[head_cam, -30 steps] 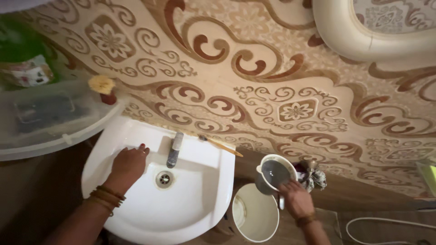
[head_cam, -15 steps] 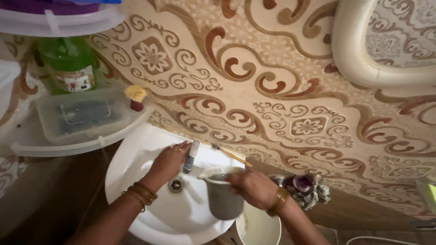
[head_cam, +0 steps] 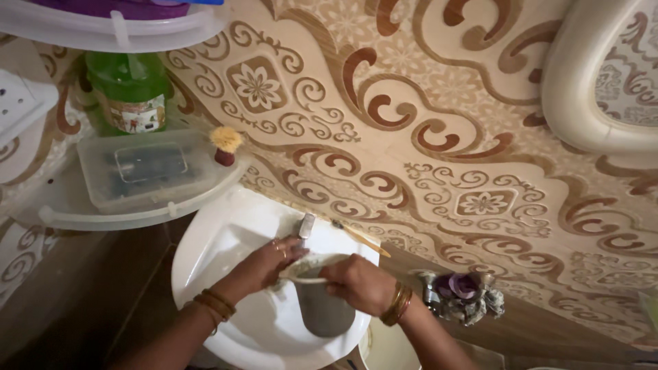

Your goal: The person cleans the surface and basin of a sink using a toothbrush and a cloth.

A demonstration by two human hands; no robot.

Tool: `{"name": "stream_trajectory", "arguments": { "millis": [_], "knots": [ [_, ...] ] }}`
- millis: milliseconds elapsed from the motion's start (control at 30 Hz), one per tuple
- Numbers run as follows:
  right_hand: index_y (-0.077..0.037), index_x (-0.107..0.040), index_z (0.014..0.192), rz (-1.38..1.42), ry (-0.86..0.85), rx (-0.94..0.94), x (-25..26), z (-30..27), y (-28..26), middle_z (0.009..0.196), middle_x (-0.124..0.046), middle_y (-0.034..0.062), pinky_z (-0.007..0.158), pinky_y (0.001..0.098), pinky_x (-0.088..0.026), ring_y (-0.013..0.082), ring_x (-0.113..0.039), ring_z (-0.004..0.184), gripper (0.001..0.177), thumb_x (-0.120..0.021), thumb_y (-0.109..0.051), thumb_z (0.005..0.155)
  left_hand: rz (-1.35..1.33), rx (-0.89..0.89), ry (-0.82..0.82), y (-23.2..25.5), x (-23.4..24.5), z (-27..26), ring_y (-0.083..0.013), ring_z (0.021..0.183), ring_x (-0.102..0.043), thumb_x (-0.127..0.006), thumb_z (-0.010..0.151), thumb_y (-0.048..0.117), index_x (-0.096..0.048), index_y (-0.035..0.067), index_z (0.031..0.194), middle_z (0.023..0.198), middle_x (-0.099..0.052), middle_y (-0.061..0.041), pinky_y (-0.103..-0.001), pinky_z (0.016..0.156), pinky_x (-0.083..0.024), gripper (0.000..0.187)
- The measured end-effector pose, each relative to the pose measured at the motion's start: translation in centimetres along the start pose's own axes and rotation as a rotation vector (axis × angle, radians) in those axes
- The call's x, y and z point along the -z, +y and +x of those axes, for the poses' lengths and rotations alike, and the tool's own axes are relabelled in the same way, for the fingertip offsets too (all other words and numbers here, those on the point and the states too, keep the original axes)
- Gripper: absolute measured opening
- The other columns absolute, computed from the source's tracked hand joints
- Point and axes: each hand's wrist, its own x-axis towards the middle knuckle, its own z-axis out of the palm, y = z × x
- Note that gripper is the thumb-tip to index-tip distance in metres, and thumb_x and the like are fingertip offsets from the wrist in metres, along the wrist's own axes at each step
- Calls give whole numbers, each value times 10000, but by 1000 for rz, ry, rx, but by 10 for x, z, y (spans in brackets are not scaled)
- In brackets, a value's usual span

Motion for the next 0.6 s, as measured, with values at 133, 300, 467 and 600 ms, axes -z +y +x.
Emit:
{"name": "stream_trajectory", "arguments": {
  "millis": [133,300,467,600],
  "knots": [
    [-44,-696,980,16,-80,-68,-22,-9,-2,836,-694,170,764,462,-549,377,-688,833,137,-702,-92,852,132,-76,-64,5,1,-21,-302,1330,-501,-625,896,68,-746,86,1200,1474,-547,-89,-419,1094,-415,328],
    [-53,-702,1079,134,-97,-77,-49,-16,0,854,-698,176,767,466,-544,389,-689,845,220,-697,-114,868,350,-233,-162,2,8,-40,-286,1355,-504,-608,843,25,-770,31,1058,1329,-660,-79,-453,1145,-355,269],
    [-47,-694,1069,194,-93,-89,-62,-9,8,895,-711,176,763,466,-539,378,-686,842,191,-669,-135,902,381,7,-459,-6,9,-55,-235,1175,-631,-624,867,90,-785,85,969,1039,-746,-71,-391,1094,-447,190],
    [-66,-704,1060,251,-120,-175,-45,8,7,748,-675,160,689,411,-514,292,-651,699,178,-628,-180,947,120,210,-140,-26,-2,-50,-322,971,-674,-636,894,123,-772,101,1049,1011,-738,-131,-435,862,-536,207]
  ]
}}
